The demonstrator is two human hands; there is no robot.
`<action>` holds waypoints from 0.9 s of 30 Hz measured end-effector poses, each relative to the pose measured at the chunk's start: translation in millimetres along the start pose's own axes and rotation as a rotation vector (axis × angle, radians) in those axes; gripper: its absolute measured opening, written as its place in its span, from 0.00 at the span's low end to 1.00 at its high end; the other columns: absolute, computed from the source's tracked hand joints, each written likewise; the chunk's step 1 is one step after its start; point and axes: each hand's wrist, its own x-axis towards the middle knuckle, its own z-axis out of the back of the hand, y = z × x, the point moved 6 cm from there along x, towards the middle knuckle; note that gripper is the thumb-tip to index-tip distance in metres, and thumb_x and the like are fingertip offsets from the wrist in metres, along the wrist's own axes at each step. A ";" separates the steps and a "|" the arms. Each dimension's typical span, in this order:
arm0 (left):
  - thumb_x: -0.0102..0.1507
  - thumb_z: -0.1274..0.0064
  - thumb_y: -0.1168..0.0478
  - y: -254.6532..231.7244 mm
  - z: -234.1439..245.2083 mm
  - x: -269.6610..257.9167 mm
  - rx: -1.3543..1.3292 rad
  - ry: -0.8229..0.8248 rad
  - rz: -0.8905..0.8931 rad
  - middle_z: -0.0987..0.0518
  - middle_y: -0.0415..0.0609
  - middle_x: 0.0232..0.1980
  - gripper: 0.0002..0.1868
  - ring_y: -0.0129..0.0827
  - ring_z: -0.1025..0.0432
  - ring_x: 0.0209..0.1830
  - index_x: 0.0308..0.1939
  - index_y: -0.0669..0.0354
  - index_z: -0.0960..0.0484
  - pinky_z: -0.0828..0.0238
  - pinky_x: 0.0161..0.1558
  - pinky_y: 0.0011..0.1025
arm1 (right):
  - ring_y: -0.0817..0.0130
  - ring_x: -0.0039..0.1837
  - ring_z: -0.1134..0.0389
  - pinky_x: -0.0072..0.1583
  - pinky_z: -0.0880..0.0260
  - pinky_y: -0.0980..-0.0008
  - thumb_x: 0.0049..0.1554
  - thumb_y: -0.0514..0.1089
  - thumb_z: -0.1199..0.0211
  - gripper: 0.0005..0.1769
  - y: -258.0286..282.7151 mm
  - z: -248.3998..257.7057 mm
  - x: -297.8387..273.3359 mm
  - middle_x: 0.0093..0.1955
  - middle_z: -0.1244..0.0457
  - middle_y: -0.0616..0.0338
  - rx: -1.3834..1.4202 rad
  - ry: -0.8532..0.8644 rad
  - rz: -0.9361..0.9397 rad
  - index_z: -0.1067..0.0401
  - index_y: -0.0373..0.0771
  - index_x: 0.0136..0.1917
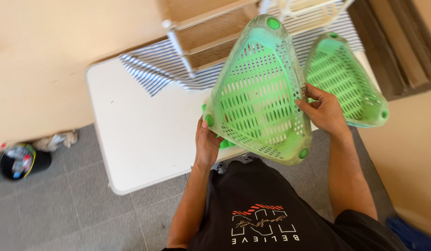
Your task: The person disassembles a green triangular plastic stool by removing its legs and separating the seat from the base. The removed parts are placed on the table, and the components are organized into the base tray.
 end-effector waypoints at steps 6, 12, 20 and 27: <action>0.74 0.52 0.49 73.7 -54.9 23.5 0.207 0.184 0.253 0.22 0.49 0.56 0.25 0.34 0.27 0.55 0.67 0.64 0.28 0.27 0.63 0.43 | 0.66 0.52 0.28 0.49 0.27 0.66 0.59 0.39 0.34 0.30 -30.5 101.7 -8.5 0.63 0.32 0.45 -0.274 -0.192 -0.090 0.37 0.30 0.71; 0.68 0.51 0.47 122.4 -99.5 48.5 0.526 0.224 0.282 0.20 0.43 0.54 0.24 0.27 0.27 0.52 0.61 0.57 0.22 0.26 0.52 0.33 | 0.51 0.54 0.27 0.58 0.29 0.56 0.59 0.44 0.33 0.27 -38.5 174.6 -8.5 0.63 0.32 0.46 -0.650 -0.325 -0.100 0.29 0.40 0.71; 0.68 0.45 0.50 164.0 -165.2 85.9 0.655 0.417 0.220 0.20 0.45 0.39 0.21 0.29 0.26 0.39 0.51 0.66 0.17 0.28 0.41 0.30 | 0.46 0.64 0.33 0.62 0.33 0.49 0.60 0.43 0.32 0.24 -47.8 234.1 35.2 0.64 0.34 0.50 -0.809 -0.430 -0.006 0.26 0.45 0.69; 0.66 0.41 0.51 205.5 -178.2 112.4 0.683 0.397 0.279 0.19 0.48 0.39 0.24 0.29 0.23 0.38 0.55 0.68 0.19 0.25 0.41 0.29 | 0.49 0.64 0.34 0.60 0.33 0.48 0.59 0.43 0.31 0.21 -81.8 255.6 70.3 0.65 0.34 0.59 -0.822 -0.480 -0.125 0.24 0.50 0.66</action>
